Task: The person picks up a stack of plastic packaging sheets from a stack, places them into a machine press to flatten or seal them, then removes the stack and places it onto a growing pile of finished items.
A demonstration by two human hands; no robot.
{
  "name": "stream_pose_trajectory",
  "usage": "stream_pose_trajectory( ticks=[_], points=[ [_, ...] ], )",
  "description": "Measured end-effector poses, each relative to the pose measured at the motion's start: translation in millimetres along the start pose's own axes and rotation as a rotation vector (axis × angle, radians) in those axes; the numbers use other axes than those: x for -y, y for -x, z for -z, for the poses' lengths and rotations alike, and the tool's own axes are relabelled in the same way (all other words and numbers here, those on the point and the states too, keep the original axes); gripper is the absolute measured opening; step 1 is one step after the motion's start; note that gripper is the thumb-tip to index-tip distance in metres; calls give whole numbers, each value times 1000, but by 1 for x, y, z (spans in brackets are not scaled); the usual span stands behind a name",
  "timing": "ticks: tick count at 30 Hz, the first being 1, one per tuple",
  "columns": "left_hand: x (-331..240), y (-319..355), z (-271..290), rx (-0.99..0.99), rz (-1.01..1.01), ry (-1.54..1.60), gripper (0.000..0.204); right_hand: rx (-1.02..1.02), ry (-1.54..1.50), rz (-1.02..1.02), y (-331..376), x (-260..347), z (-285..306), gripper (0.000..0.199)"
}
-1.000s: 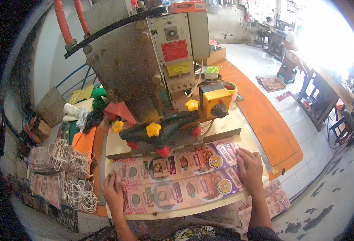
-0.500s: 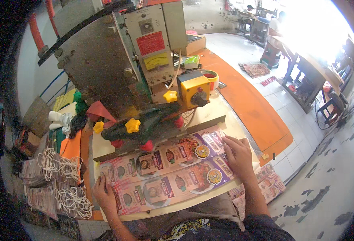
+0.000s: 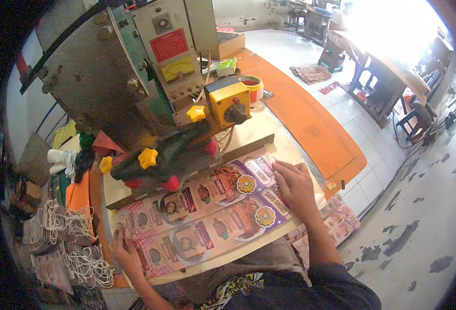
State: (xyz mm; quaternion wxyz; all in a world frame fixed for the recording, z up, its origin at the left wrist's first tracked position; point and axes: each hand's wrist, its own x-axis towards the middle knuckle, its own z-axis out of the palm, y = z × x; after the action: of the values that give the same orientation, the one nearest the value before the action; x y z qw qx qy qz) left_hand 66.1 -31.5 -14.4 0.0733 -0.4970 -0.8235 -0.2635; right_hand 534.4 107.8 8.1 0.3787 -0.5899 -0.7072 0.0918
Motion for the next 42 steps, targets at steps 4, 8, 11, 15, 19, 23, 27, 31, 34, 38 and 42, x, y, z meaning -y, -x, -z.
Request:
stream_pose_trajectory(
  ticks=[4, 8, 11, 15, 19, 23, 27, 31, 34, 38, 42],
  points=[
    [5, 0, -1, -18, -8, 18, 36, -5, 0, -3, 0, 0, 1, 28],
    [8, 1, -3, -64, 39, 176, 35, -8, -27, -1, -1, 2, 2, 27],
    [7, 1, -3, -72, 65, 260, 34, -10, -33, -2, -1, 2, 1, 27],
    [16, 0, -5, -99, -12, 134, 31, -12, -27, 1, -1, 1, 2, 27],
    [-1, 1, -3, -91, 163, 243, 29, -16, -31, 3, -1, -2, 0, 27],
    [-3, 0, 1, -117, 55, 133, 27, -13, -30, 1, -1, -2, 0, 27],
    [2, -2, 5, -119, -27, 21, 28, -9, -13, 4, -1, -4, 0, 28],
    [-1, -1, 7, -146, -53, 25, 31, -1, -9, 3, -1, -3, 1, 28],
    [-7, 0, 8, -138, -24, 95, 31, -7, -11, 9, -2, -1, 0, 28],
    [-2, -1, 3, -142, -43, 109, 30, -8, -14, -1, -1, 0, 2, 28],
    [4, -1, 1, -151, -50, 99, 30, -10, -11, 1, -1, 0, 1, 28]
  ],
)
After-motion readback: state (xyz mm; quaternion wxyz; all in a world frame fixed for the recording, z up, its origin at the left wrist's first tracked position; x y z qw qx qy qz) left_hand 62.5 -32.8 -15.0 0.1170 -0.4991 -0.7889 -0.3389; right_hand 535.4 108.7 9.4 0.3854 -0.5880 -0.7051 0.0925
